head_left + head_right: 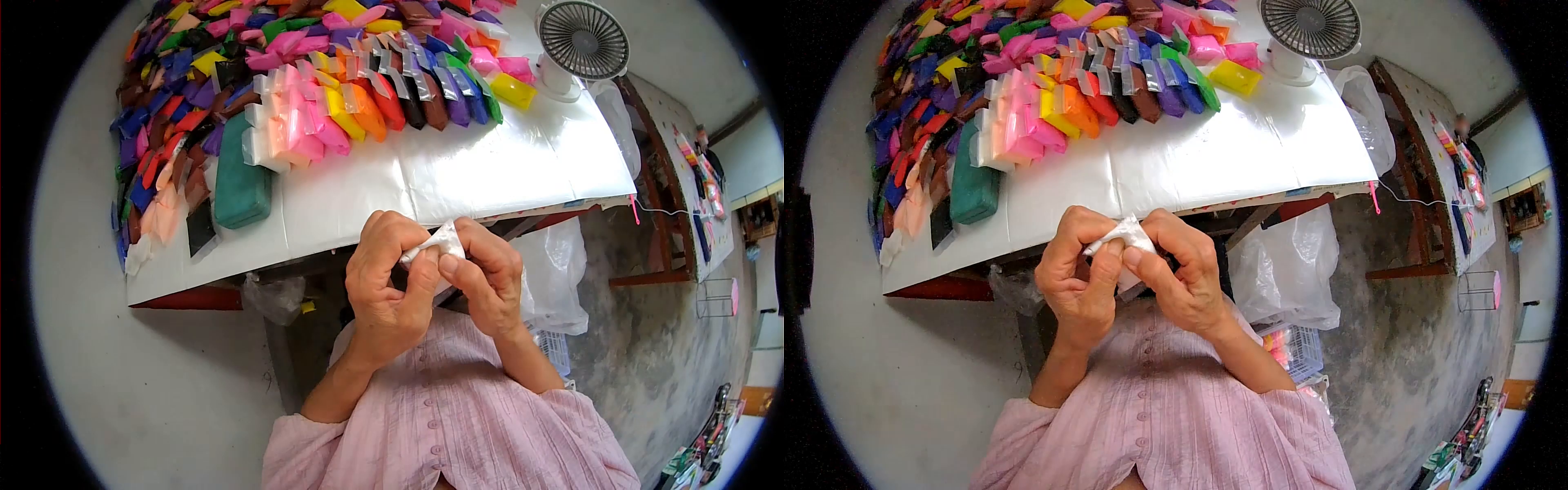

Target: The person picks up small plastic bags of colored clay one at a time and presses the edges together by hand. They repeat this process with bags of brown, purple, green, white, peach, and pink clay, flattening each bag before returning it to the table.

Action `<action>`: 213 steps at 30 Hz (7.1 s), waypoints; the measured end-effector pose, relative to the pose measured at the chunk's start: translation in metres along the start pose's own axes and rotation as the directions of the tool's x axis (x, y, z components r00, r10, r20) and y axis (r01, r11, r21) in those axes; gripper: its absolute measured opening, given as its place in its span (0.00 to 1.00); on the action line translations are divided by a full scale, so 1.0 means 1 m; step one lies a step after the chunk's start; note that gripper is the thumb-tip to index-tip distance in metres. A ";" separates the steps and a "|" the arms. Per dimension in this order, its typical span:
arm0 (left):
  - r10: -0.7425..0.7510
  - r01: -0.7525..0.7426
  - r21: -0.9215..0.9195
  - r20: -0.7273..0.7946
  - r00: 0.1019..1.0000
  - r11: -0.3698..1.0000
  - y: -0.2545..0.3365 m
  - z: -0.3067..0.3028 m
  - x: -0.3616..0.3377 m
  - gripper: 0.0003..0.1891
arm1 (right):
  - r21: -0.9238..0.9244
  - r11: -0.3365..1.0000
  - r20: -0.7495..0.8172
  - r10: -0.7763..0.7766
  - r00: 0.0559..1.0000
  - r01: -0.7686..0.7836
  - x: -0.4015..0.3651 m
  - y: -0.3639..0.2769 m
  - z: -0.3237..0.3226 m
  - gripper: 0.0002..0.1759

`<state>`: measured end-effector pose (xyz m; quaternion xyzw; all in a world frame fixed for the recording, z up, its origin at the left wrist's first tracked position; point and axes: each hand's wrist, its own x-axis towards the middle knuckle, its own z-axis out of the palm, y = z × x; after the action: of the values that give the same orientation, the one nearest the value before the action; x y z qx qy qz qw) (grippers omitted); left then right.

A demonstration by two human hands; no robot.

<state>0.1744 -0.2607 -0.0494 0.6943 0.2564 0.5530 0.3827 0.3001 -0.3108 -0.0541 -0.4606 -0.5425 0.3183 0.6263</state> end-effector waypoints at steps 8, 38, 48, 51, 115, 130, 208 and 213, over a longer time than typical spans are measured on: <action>-0.034 0.034 0.025 0.008 0.999 0.999 0.001 0.001 -0.002 0.05 | -0.100 0.991 -0.064 -0.097 0.993 0.091 -0.001 0.004 0.004 0.06; -0.383 0.365 -0.430 0.048 0.923 0.826 0.005 0.004 -0.009 0.08 | 0.263 0.937 -0.060 0.255 0.965 -0.231 -0.003 -0.003 -0.002 0.09; -0.393 0.390 -0.409 0.082 0.916 0.825 0.007 -0.006 -0.004 0.15 | 0.274 0.908 0.005 0.329 0.944 -0.317 -0.001 -0.006 -0.015 0.12; -0.433 0.455 -0.283 0.138 0.891 0.845 0.013 -0.017 0.006 0.16 | 0.137 0.937 0.109 0.309 0.945 -0.322 0.008 -0.009 -0.032 0.10; 0.128 -0.129 0.140 0.014 0.992 0.982 0.003 -0.003 -0.007 0.24 | 0.276 0.953 -0.155 0.176 0.972 -0.128 -0.001 -0.010 -0.008 0.17; -0.385 0.439 -0.479 0.211 0.898 0.761 0.001 -0.008 0.009 0.09 | 0.009 1.000 -0.064 -0.013 0.998 0.013 -0.001 -0.009 -0.005 0.16; -0.057 0.032 0.096 0.269 0.962 0.995 0.004 -0.008 0.017 0.04 | -0.434 0.869 0.080 -0.228 0.970 0.240 0.002 -0.010 -0.037 0.05; -0.050 0.028 0.088 0.264 0.963 0.996 0.005 -0.006 0.015 0.03 | -0.543 0.778 0.109 -0.309 0.945 0.316 0.002 -0.014 -0.040 0.04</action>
<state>0.1720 -0.2503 -0.0359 0.7724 0.2392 0.4360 0.3951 0.3383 -0.3236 -0.0404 -0.5232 -0.6841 0.0427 0.5064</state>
